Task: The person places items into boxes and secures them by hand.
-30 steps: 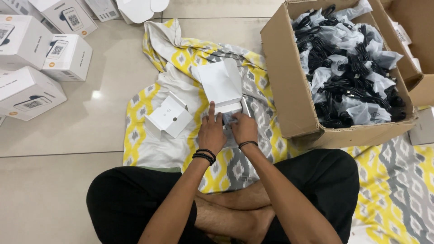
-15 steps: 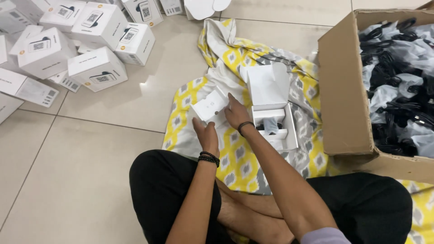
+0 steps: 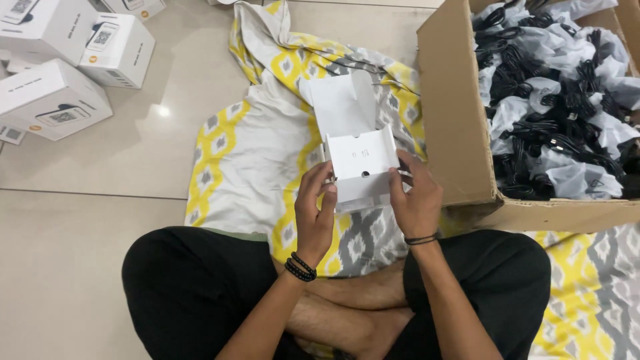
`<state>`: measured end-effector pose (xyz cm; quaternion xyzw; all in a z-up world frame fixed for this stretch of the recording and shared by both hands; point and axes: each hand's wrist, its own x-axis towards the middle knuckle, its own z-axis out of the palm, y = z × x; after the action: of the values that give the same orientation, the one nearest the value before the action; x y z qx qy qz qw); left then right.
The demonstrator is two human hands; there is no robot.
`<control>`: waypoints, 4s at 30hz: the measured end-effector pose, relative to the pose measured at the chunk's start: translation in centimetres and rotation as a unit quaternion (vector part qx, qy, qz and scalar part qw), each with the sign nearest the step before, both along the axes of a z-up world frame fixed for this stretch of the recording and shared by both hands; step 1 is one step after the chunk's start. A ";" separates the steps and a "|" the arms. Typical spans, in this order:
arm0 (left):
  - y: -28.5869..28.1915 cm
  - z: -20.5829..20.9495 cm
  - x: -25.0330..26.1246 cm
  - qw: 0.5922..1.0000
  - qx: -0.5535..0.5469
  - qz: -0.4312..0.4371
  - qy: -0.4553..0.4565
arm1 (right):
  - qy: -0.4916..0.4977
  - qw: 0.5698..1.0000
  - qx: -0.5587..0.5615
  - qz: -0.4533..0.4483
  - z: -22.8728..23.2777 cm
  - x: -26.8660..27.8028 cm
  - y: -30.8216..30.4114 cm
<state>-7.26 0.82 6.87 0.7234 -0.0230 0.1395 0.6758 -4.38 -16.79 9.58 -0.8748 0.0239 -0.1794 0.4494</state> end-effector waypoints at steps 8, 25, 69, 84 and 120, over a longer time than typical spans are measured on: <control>-0.2 -3.0 0.3 0.998 0.017 -0.010 0.059 | 0.008 0.999 0.018 0.034 -4.2 0.1 -1.5; -0.6 -3.5 5.7 0.825 0.556 0.082 0.056 | 0.099 0.984 -0.033 0.144 -10.4 0.7 -2.1; 1.2 -0.5 5.1 0.964 -0.186 -0.170 0.089 | 0.179 0.823 0.502 0.195 -4.9 2.2 -2.0; 0.9 -0.8 5.8 0.995 -0.040 -0.094 0.016 | 0.095 0.853 0.465 0.216 -4.6 1.6 -0.9; -28.2 8.8 3.1 0.867 0.109 -0.419 -0.247 | -0.033 0.906 0.090 -0.411 -5.0 -5.2 -54.9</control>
<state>-4.19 -27.35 15.67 0.6570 -0.5050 0.0139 0.5596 -9.60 -71.69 4.60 -0.7367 0.3826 -0.3744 0.4132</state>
